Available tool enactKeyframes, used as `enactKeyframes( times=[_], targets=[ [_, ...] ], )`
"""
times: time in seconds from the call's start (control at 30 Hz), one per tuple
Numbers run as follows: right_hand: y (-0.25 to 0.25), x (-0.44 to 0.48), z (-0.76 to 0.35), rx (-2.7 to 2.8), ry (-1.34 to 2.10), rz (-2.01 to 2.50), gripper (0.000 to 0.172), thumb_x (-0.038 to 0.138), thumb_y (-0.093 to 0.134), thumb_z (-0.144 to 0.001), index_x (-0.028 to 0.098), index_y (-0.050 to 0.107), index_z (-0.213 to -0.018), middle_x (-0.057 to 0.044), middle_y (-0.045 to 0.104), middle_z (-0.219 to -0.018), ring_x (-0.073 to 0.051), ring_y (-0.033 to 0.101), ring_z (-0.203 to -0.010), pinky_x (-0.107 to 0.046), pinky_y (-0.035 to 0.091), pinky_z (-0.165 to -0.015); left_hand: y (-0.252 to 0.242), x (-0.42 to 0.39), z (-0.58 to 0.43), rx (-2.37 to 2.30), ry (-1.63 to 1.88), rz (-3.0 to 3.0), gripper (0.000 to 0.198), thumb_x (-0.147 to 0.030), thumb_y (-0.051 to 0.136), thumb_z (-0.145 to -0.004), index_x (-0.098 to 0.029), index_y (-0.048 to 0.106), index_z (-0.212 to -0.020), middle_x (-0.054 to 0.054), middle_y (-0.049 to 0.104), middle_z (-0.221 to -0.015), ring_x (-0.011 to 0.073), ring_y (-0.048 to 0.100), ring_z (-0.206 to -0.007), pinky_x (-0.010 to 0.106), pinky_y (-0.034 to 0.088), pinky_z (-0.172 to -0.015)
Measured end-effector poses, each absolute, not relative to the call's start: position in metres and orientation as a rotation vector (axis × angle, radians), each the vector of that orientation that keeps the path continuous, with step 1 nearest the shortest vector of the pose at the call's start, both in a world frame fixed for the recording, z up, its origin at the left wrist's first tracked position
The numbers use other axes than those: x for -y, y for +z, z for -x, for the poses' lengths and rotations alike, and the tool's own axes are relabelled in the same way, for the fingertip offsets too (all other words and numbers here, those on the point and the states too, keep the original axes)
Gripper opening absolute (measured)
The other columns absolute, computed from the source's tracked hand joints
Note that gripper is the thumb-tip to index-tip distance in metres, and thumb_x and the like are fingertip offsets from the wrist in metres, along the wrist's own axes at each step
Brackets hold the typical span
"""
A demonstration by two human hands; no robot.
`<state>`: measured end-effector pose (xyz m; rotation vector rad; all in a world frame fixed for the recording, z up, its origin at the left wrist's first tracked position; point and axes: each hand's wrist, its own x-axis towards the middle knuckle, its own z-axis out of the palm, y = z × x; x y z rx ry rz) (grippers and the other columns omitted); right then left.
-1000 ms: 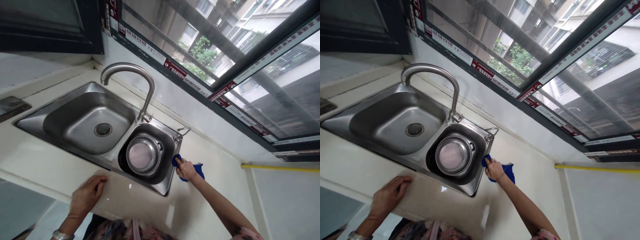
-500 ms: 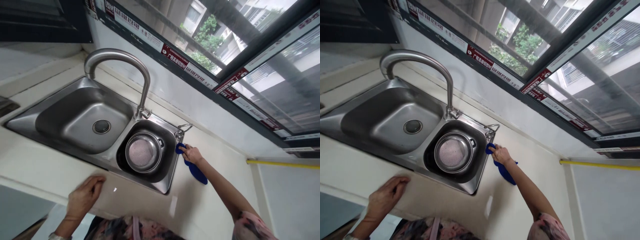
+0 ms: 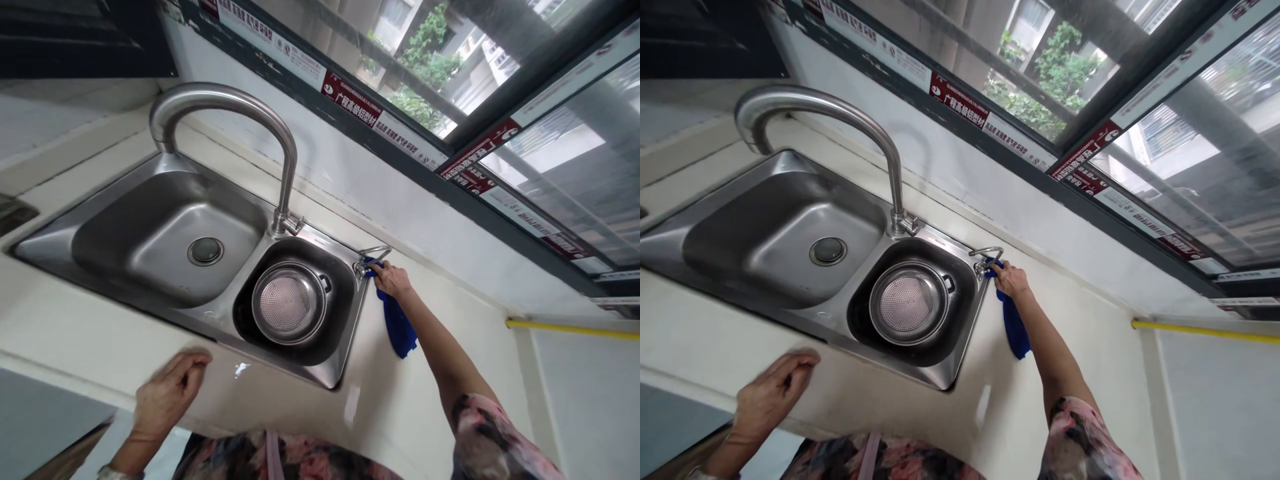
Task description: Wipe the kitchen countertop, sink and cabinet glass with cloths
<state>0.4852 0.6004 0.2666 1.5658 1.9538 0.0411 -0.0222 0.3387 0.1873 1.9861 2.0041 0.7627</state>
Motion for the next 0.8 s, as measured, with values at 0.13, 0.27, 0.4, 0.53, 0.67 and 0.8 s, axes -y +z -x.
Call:
enactKeyframes(
  times=[0.13,0.27,0.4,0.53,0.67,0.8],
  targets=[
    [0.263,-0.593,-0.484,-1.946,0.084,-1.596,0.054,0.035,0.035,-0.104,0.030,0.040,-0.157,-0.017,0.056,-0.135,-0.031,0.067,-0.110,-0.038,0.053,-0.082,0.187,-0.339,0.023,-1.995,0.794,-1.981,0.028,-0.031,0.046,-0.098,-0.025,0.073,-0.093,-0.006,0.077,-0.095,0.0093,0.073,-0.082,0.021,0.050,-0.067],
    [0.260,-0.589,-0.480,-1.938,0.091,-1.611,0.054,0.034,0.034,-0.104,0.023,0.038,-0.157,-0.019,0.057,-0.132,-0.031,0.067,-0.109,-0.037,0.053,-0.082,0.188,-0.337,0.024,-1.978,0.781,-1.997,0.027,-0.029,0.046,-0.099,-0.025,0.072,-0.094,-0.006,0.077,-0.096,0.0092,0.073,-0.083,0.020,0.051,-0.069],
    [0.262,-0.585,-0.473,-1.954,0.040,-1.574,0.054,0.035,0.037,-0.103,0.019,0.040,-0.154,-0.017,0.060,-0.130,-0.029,0.069,-0.105,-0.036,0.053,-0.082,0.188,-0.337,0.024,-2.011,0.758,-1.962,0.029,-0.031,0.045,-0.099,-0.025,0.073,-0.095,-0.005,0.078,-0.096,0.0108,0.073,-0.082,0.022,0.051,-0.065],
    [0.265,-0.573,-0.466,-1.953,0.000,-1.541,0.053,0.035,0.038,-0.102,0.017,0.042,-0.152,-0.017,0.062,-0.129,-0.028,0.070,-0.104,-0.036,0.053,-0.083,0.187,-0.338,0.021,-2.027,0.744,-1.919,0.034,-0.035,0.042,-0.100,-0.025,0.074,-0.093,-0.004,0.078,-0.095,0.0131,0.074,-0.081,0.024,0.052,-0.067],
    [0.266,-0.551,-0.459,-1.949,-0.028,-1.522,0.056,0.036,0.038,-0.102,0.018,0.039,-0.155,-0.018,0.061,-0.132,-0.028,0.070,-0.106,-0.036,0.053,-0.084,0.186,-0.338,0.020,-2.033,0.736,-1.899,0.034,-0.035,0.042,-0.099,-0.024,0.075,-0.094,-0.004,0.078,-0.094,0.0138,0.073,-0.079,0.026,0.052,-0.065],
    [0.265,-0.520,-0.452,-1.968,-0.066,-1.497,0.057,0.035,0.040,-0.102,0.019,0.039,-0.156,-0.018,0.062,-0.132,-0.028,0.069,-0.107,-0.035,0.053,-0.086,0.185,-0.338,0.021,-2.011,0.770,-1.947,0.032,-0.030,0.043,-0.100,-0.023,0.074,-0.096,-0.003,0.077,-0.096,0.0134,0.073,-0.080,0.026,0.050,-0.063]
  ],
)
